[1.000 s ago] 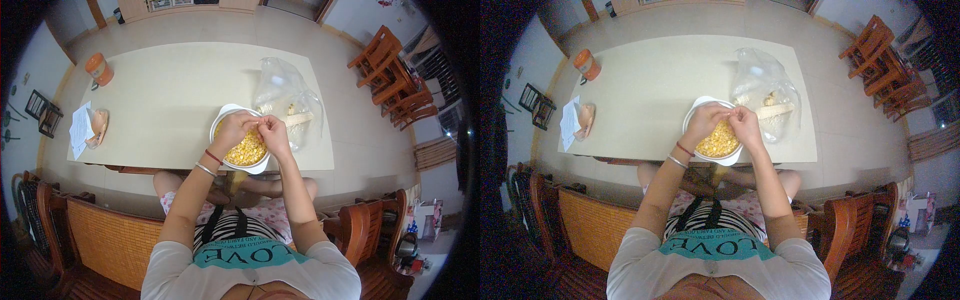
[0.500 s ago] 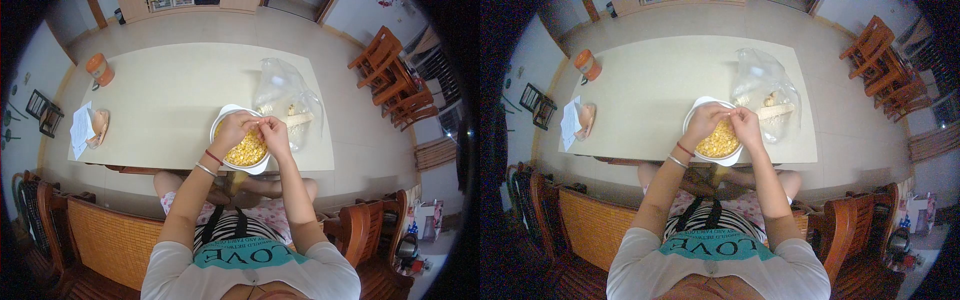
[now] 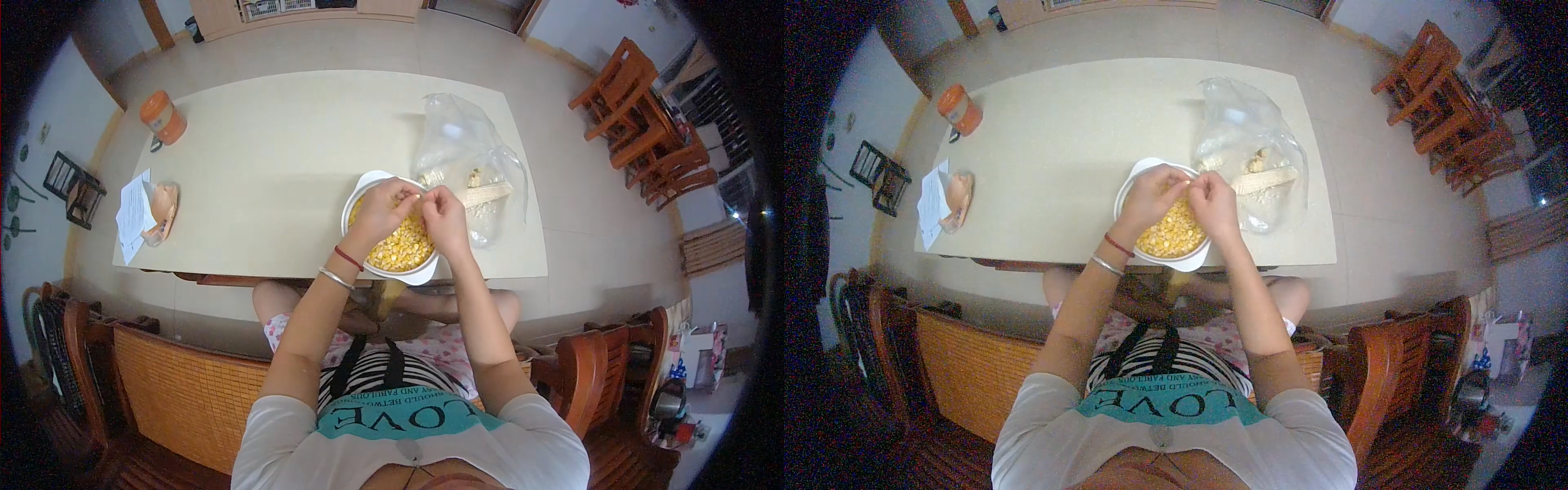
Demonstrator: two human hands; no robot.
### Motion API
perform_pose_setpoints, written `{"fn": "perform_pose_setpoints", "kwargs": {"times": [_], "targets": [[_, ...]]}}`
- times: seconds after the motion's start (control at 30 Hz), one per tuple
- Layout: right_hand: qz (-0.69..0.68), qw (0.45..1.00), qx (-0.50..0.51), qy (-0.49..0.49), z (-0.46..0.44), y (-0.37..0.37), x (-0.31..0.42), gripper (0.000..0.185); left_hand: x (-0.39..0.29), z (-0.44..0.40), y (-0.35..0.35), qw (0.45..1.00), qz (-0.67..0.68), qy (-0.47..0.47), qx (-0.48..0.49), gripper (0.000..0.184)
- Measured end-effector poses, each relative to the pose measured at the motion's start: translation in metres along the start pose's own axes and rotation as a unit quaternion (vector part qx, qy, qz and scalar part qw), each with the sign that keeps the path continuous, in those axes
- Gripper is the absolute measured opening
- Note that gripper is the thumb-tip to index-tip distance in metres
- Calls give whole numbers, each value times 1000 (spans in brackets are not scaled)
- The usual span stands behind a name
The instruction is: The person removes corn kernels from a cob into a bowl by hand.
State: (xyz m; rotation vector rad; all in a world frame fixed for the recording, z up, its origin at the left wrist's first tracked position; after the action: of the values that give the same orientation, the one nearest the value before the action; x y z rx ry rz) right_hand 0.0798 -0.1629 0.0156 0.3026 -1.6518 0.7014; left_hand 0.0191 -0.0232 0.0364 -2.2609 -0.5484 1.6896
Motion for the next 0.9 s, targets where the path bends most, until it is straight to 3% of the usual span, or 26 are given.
{"fn": "perform_pose_setpoints", "kwargs": {"times": [0.13,0.17,0.37,0.47,0.57,0.67,0.77,0.87,0.9], "targets": [[-215,976,-47,-2,10,-18,11,15,6,-1,2,997,68,-38,3,14],[-199,974,-103,-21,11,-24,11,17,7,-1,1,994,99,-50,9,14],[45,985,-164,9,-1,-107,-40,19,12,-4,-2,988,123,-85,36,18],[265,947,-176,40,-11,-120,-55,19,20,-6,0,986,144,-75,38,17],[441,874,-168,-117,-14,-125,-65,21,18,-6,-1,986,145,-78,37,17],[396,907,-76,126,-11,-122,-45,21,12,-5,-3,986,130,-94,42,16],[418,887,-117,155,-6,-105,-21,18,15,-3,0,1000,3,-9,8,15],[507,837,-198,-51,0,-103,-31,18,7,-3,-3,999,-24,-16,-15,15],[496,850,-178,-5,0,-103,-27,18,6,-3,-4,999,-14,-25,-31,14]]}}
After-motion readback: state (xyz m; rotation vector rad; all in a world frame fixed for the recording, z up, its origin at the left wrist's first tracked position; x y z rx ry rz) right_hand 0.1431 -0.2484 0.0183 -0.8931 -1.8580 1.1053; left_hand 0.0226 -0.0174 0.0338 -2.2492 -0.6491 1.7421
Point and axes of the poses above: each hand's wrist, its own z-axis away from the middle knuckle, its own y-axis out of the palm, x = y × z, the point moved 1 cm from there along -z, towards the middle knuckle, and after that the axes turned 14 degrees about x, right-handed, at the moved point
